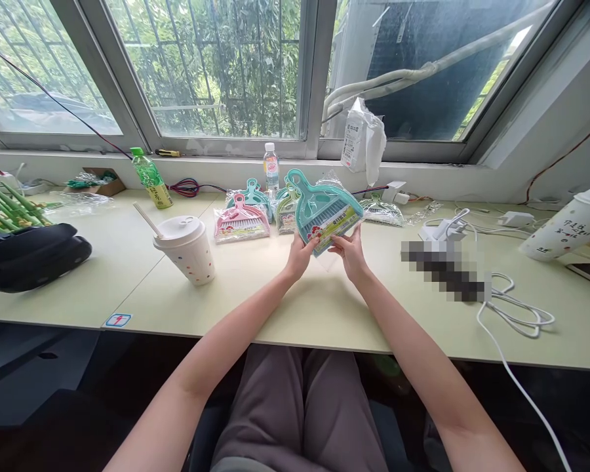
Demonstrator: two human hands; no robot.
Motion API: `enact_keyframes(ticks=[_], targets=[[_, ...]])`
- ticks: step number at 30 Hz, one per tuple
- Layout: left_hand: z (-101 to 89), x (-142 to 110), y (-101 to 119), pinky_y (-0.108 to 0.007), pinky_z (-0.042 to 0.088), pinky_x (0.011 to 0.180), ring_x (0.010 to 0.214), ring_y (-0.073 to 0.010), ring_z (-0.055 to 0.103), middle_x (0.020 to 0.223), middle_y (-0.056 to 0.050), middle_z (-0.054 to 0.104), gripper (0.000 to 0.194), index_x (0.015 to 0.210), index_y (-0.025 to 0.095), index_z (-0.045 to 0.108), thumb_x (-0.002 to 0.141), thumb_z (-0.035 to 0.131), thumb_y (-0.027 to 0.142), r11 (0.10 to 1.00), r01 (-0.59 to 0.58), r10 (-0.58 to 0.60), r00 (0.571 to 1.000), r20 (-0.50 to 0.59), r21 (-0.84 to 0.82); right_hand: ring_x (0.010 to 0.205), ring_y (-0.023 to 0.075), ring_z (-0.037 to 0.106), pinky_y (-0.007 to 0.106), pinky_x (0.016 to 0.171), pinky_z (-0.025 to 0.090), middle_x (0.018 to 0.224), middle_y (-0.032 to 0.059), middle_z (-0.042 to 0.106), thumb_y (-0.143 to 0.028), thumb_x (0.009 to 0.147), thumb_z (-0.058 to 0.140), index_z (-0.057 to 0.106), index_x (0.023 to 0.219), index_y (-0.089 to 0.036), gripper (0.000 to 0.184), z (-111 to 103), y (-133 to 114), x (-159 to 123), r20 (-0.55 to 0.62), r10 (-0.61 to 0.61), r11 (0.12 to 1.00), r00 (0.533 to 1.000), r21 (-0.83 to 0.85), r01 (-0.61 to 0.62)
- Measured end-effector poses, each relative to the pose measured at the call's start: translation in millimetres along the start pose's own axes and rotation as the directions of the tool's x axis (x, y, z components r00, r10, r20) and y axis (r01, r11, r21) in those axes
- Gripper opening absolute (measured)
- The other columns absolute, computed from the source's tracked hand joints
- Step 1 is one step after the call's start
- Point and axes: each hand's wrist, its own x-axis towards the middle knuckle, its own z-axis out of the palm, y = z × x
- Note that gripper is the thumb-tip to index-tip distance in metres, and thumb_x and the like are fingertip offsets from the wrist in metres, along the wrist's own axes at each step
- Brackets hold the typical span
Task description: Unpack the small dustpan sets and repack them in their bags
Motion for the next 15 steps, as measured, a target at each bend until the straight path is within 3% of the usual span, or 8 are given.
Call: enact_keyframes(ticks=[7,15], targets=[[-2.1,1.3,-1.5,-0.037,0.055,0.073,0.100,-0.0264,0.062,0.117,-0.011,0.061,0.049,0.117,0.019,0.045,0.077,0.067,0.035,0.997,0.069,-0.069,0.998,0.011,0.021,0.066,0.0134,0.064,0.025,0.057,0.058,0.090,-0.0026,0.069,-0.028,0.067,0.072,0.000,0.151,-0.033,0.111,-0.3,5.2,1.1,-0.012,0.006,1.000,1.000,-0.020,-0.006],[-4.3,3.1,-0.8,-0.036,0.058,0.069,0.103,-0.0269,0.062,0.121,-0.012,0.059,0.049,0.119,0.019,0.042,0.078,0.066,0.031,0.994,0.103,-0.104,0.994,0.018,0.022,0.073,0.0146,0.067,0.028,0.061,0.060,0.100,0.0022,0.070,-0.027,0.073,0.068,-0.026,0.148,-0.026,0.120,1.3,10.3,2.4,-0.056,0.038,0.998,0.998,-0.056,-0.041]])
